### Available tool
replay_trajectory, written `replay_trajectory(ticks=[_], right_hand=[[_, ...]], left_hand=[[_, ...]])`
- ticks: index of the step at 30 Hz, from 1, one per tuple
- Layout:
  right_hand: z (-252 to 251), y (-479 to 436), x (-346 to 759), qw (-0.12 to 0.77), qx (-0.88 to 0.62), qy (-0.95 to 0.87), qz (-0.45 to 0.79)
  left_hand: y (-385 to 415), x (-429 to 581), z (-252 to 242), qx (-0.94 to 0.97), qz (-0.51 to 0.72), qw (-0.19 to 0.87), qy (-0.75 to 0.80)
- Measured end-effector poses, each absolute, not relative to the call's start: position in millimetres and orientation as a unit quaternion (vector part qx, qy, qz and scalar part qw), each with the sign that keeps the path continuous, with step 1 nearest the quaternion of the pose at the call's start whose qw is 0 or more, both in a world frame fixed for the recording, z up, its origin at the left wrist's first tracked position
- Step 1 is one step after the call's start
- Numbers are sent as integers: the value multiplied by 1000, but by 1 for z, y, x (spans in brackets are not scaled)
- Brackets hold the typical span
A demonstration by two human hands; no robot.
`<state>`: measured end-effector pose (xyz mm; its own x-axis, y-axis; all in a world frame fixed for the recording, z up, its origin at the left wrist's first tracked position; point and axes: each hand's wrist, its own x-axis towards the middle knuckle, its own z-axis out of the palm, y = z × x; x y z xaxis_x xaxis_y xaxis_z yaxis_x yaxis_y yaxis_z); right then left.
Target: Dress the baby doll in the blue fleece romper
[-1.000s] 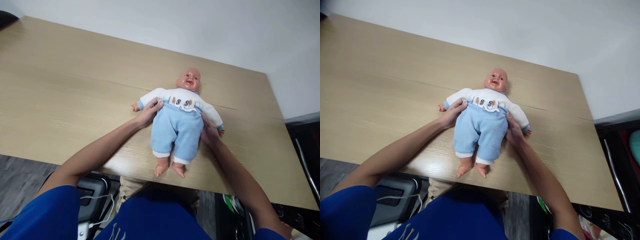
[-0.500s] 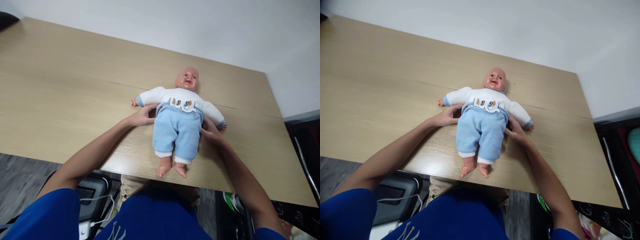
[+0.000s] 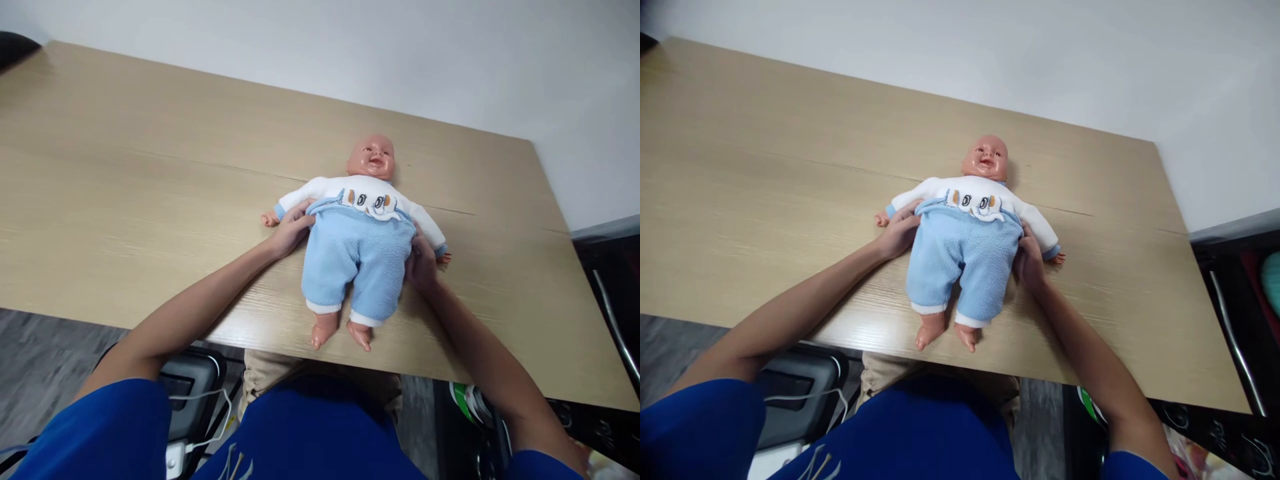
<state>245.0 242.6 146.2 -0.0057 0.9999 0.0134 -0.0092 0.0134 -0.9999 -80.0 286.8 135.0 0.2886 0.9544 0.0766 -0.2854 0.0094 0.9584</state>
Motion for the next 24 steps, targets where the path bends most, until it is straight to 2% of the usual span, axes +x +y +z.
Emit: replay_trajectory(ticks=[4,7,10,14,17,20,24], right_hand=[[147,240,252,549,-478,-510,458],[154,247,253,533,-463,-568,423],[155,258,255,524,-497,-547,422],[144,264,265,496,-520,-527,455],[135,256,273,458,-528,-574,427],[132,249,267,479,-526,-544,445],[131,247,246,526,-502,-424,540]], left_hand=[[295,-94,145,577,466,593,314],[302,-89,158,644,443,536,317],[308,-79,162,644,445,520,343],[307,-83,146,646,441,480,397],[299,-93,132,678,415,442,416],[291,-90,127,648,420,494,399],[285,-68,128,473,500,624,370]])
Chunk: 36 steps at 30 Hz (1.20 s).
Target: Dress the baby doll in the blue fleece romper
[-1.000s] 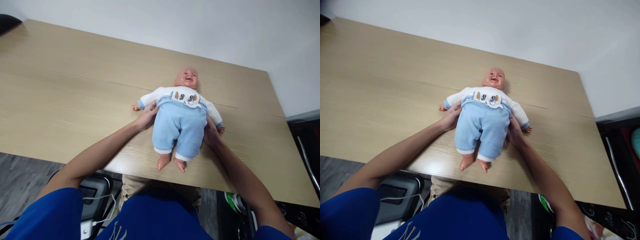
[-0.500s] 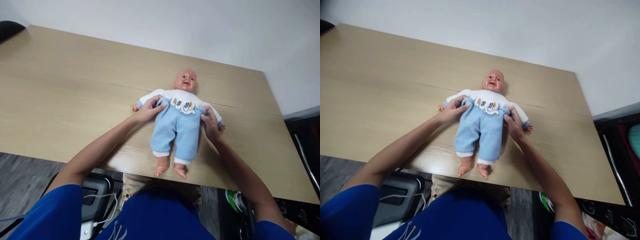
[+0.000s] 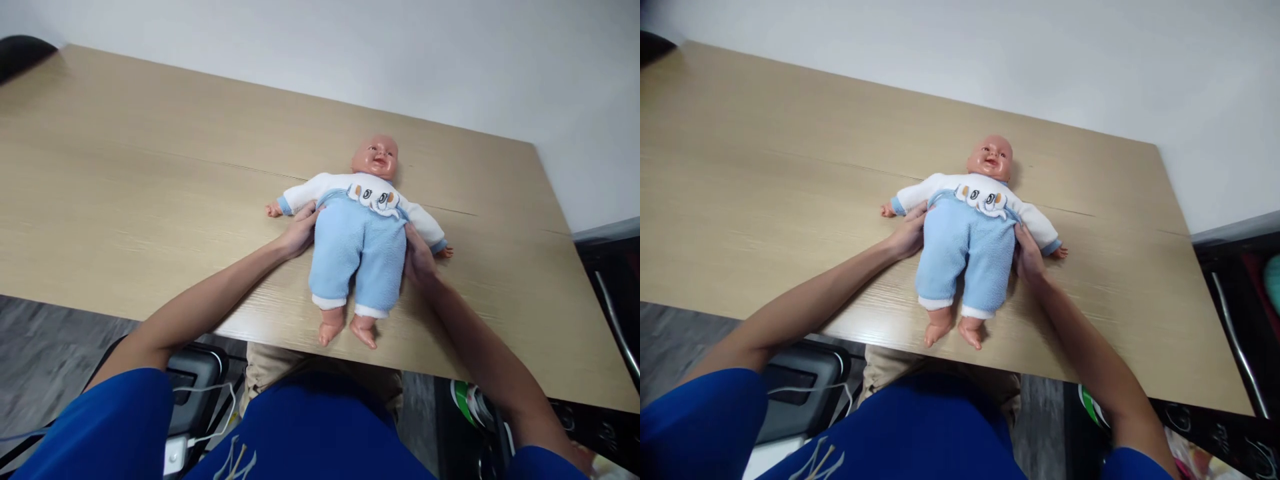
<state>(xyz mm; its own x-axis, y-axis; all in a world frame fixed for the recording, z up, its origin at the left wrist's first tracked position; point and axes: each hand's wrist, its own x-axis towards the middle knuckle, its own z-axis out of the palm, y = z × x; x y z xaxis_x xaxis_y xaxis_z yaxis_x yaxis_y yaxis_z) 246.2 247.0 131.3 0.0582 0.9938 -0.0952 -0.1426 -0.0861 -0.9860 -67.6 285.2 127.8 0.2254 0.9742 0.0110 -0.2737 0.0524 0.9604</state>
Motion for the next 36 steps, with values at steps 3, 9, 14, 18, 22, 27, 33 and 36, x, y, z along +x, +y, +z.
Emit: replay_trajectory(ticks=[3,9,14,18,22,27,33,36], right_hand=[[132,249,239,530,-497,-412,550],[130,255,243,558,-485,-429,519],[130,257,250,540,-488,-477,492],[135,258,253,535,-502,-487,475],[138,258,253,531,-496,-509,462],[143,253,257,529,-491,-559,409],[157,268,269,470,-481,-552,493],[163,276,273,416,-489,-540,545]], left_hand=[[285,-58,127,402,541,635,376],[289,-61,123,428,523,640,366],[295,-67,127,505,477,628,351],[300,-80,128,527,463,616,357],[303,-88,124,543,478,593,355],[301,-86,128,579,500,534,358],[299,-81,134,594,517,507,350],[298,-80,134,597,518,499,355]])
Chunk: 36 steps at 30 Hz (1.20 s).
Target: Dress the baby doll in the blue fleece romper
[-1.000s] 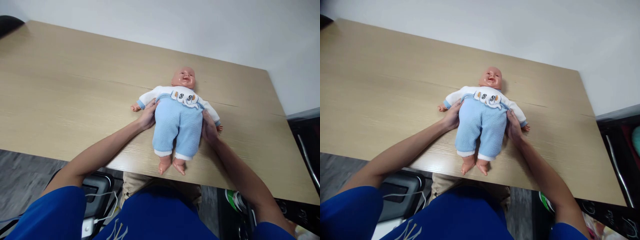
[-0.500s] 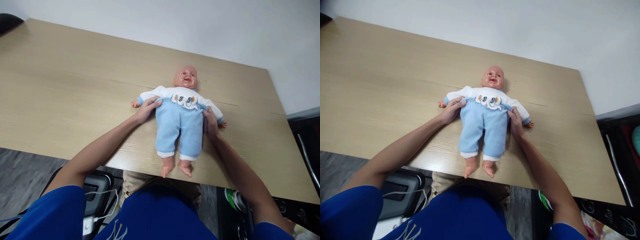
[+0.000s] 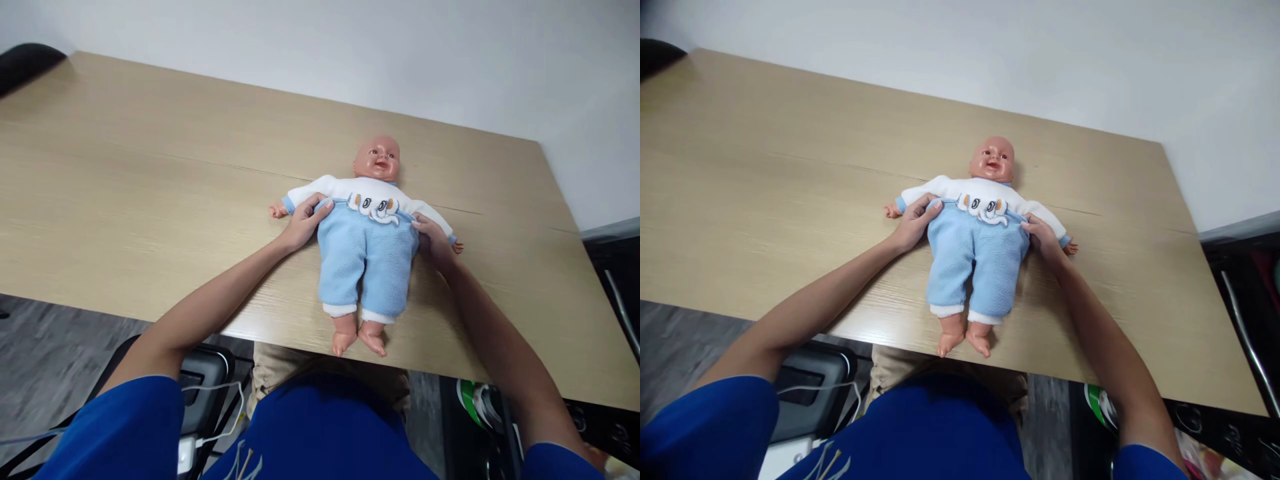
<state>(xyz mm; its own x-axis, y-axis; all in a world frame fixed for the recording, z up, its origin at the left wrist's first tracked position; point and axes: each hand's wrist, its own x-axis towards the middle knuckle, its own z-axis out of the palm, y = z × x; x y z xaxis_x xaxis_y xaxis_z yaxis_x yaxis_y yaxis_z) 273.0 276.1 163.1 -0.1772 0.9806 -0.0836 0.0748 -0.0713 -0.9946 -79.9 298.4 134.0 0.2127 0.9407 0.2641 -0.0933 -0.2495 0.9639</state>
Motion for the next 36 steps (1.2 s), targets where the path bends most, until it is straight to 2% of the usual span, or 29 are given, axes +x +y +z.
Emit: replay_trajectory(ticks=[6,12,15,18,20,22,24,26,32,36], right_hand=[[185,272,260,452,-477,-550,516],[188,292,258,402,-528,-579,475],[183,301,255,408,-540,-603,423],[184,307,243,456,-536,-610,364],[191,309,228,481,-532,-636,284],[204,311,208,468,-524,-690,172],[220,314,183,408,-504,-758,75],[235,321,156,313,-473,-822,44],[254,380,85,32,-332,-931,148],[245,413,47,-46,-298,-939,166]], left_hand=[[298,-81,133,600,544,473,346],[301,-82,128,578,570,461,359],[303,-81,126,567,583,454,365],[303,-81,124,557,599,446,363],[303,-82,123,559,605,434,364],[303,-83,123,566,611,416,365],[302,-83,122,579,615,396,361],[300,-84,121,600,621,361,352],[294,-84,120,676,629,162,347],[289,-85,122,693,622,131,340]])
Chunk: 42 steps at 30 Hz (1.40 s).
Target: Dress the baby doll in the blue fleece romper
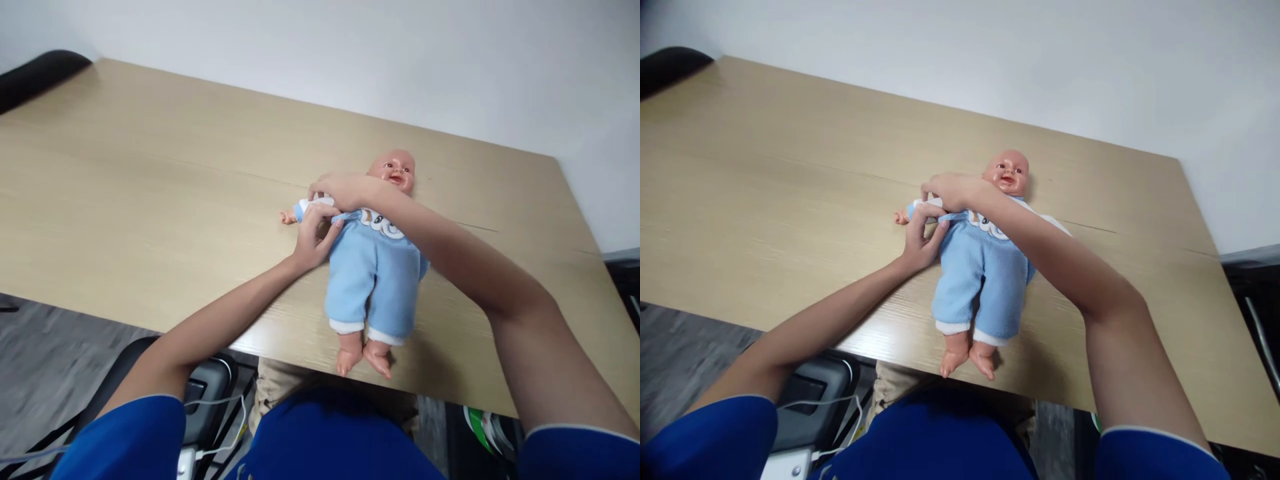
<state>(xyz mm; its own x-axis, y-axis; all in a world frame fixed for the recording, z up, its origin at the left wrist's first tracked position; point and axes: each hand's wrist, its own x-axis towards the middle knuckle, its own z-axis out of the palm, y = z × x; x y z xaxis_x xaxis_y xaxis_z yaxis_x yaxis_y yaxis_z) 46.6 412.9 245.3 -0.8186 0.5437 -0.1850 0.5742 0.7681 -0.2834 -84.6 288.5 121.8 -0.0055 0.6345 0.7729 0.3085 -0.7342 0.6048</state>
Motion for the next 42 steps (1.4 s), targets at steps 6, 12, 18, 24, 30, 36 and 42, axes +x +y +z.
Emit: replay_trajectory(ticks=[6,12,18,24,30,36,42], right_hand=[[241,413,45,25,264,957,-119],[244,407,102,-217,318,880,-278],[237,402,121,-242,342,806,-419],[251,368,128,-229,330,854,-332],[238,346,146,-205,413,840,-287],[214,351,145,-292,428,787,-336],[202,353,151,-359,414,702,-454]], left_hand=[[276,-80,128,655,617,249,358],[270,-79,128,650,624,219,375],[273,-79,119,642,648,144,383],[290,-71,119,514,690,310,404],[306,-77,108,441,652,465,405],[338,-78,96,396,603,545,427],[357,-84,105,435,590,571,368]])
